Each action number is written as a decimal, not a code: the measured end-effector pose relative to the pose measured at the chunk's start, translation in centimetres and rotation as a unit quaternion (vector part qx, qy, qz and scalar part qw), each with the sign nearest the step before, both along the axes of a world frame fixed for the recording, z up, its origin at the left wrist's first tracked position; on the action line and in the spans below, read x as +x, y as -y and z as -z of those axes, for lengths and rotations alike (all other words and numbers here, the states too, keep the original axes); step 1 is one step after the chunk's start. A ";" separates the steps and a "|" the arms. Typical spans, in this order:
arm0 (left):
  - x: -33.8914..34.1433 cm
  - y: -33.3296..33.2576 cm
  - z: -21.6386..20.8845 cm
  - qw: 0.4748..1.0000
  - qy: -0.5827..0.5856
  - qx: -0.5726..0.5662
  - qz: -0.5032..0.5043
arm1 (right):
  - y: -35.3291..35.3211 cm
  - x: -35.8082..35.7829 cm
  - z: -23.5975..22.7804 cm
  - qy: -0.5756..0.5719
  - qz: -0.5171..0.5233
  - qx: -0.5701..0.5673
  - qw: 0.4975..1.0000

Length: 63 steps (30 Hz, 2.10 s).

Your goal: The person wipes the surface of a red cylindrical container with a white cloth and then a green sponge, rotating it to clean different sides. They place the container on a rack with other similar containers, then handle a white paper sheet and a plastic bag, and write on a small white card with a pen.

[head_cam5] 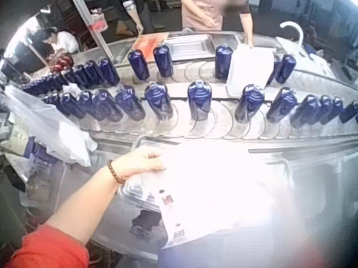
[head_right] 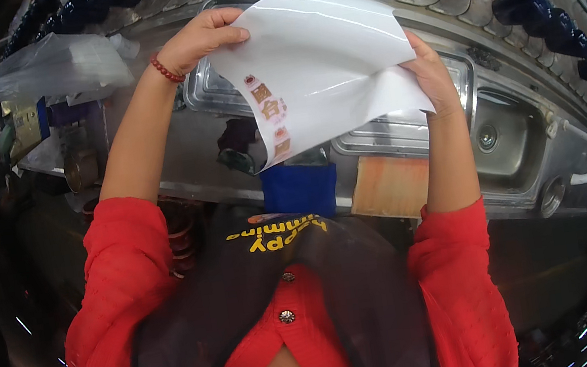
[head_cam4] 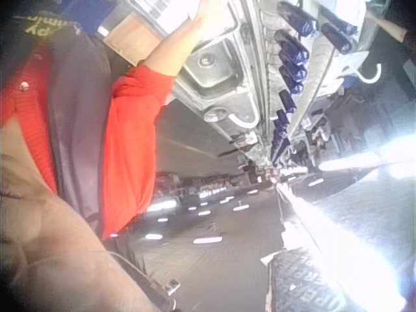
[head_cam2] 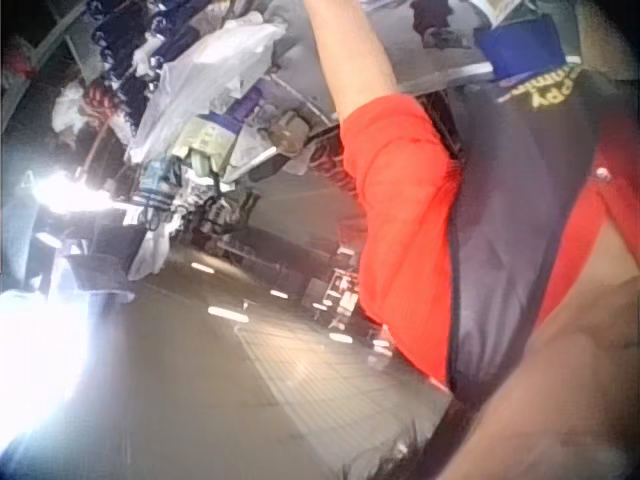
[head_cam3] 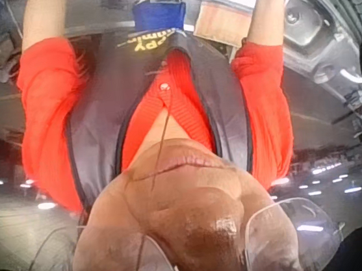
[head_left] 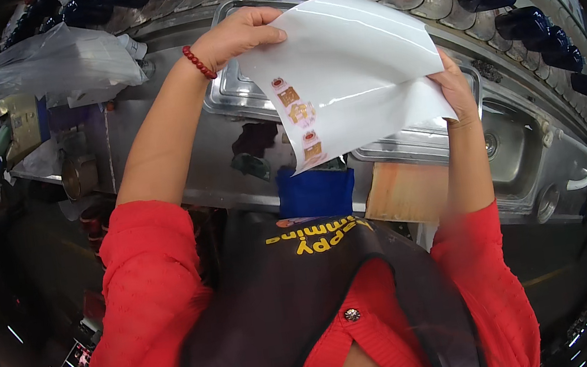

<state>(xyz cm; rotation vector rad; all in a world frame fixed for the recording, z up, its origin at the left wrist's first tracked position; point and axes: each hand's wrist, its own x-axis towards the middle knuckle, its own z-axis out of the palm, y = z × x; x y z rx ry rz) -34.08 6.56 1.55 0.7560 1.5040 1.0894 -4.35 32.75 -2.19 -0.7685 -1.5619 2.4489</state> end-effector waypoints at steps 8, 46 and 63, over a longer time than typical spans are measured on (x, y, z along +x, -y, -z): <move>13.0 4.1 2.2 0.871 -0.480 0.099 -0.024 | 3.9 4.6 1.5 0.109 0.028 -0.097 0.989; -5.0 -6.2 -14.8 0.605 -0.767 0.210 0.036 | 9.0 -20.9 -16.2 -0.354 0.015 -0.102 0.930; -18.0 -28.8 -14.6 0.619 -0.762 0.187 0.020 | -11.3 -19.9 -17.2 -0.292 0.001 -0.005 0.956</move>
